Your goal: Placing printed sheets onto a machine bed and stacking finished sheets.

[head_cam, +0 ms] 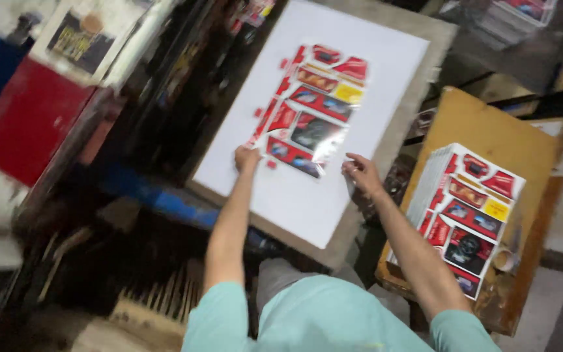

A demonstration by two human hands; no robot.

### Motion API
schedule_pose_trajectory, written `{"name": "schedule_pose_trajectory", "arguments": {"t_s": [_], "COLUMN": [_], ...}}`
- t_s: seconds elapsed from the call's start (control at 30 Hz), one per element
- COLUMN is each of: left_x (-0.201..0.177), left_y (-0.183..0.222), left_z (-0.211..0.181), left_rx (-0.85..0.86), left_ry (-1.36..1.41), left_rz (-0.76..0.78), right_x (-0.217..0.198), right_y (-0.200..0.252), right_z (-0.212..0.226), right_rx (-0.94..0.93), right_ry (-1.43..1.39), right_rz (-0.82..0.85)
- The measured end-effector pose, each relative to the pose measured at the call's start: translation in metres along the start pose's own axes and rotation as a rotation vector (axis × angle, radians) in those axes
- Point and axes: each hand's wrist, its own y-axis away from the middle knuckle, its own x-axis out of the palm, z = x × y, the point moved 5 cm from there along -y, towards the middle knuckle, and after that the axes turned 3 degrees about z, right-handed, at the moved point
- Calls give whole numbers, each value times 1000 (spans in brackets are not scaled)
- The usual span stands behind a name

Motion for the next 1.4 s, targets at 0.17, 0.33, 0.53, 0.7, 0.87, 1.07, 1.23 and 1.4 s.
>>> {"name": "schedule_pose_trajectory", "arguments": {"t_s": [0.17, 0.33, 0.53, 0.7, 0.87, 1.07, 1.23, 1.4], "left_x": [-68, -88, 3, 132, 229, 281, 330, 310], "left_y": [30, 220, 341, 401, 489, 603, 572, 614], "left_z": [-61, -197, -199, -44, 143, 169, 160, 60], "left_rx": [201, 357, 465, 389, 534, -31, 192, 497], "left_ry": [190, 123, 162, -75, -446, -374, -371, -431], "left_rz": [71, 330, 516, 987, 1339, 1434, 864, 1022], "right_x": [-101, -171, -157, -183, -202, -252, -339, -349], "right_y": [120, 227, 262, 257, 261, 288, 370, 378], "right_z": [85, -82, -118, -147, -151, -218, -233, -309], "right_rx": [-221, 448, 533, 518, 447, 256, 325, 269], "right_ry": [438, 889, 929, 722, 667, 130, 388, -378], "right_rz": [-460, -459, -475, -348, -328, -102, -410, -408]}}
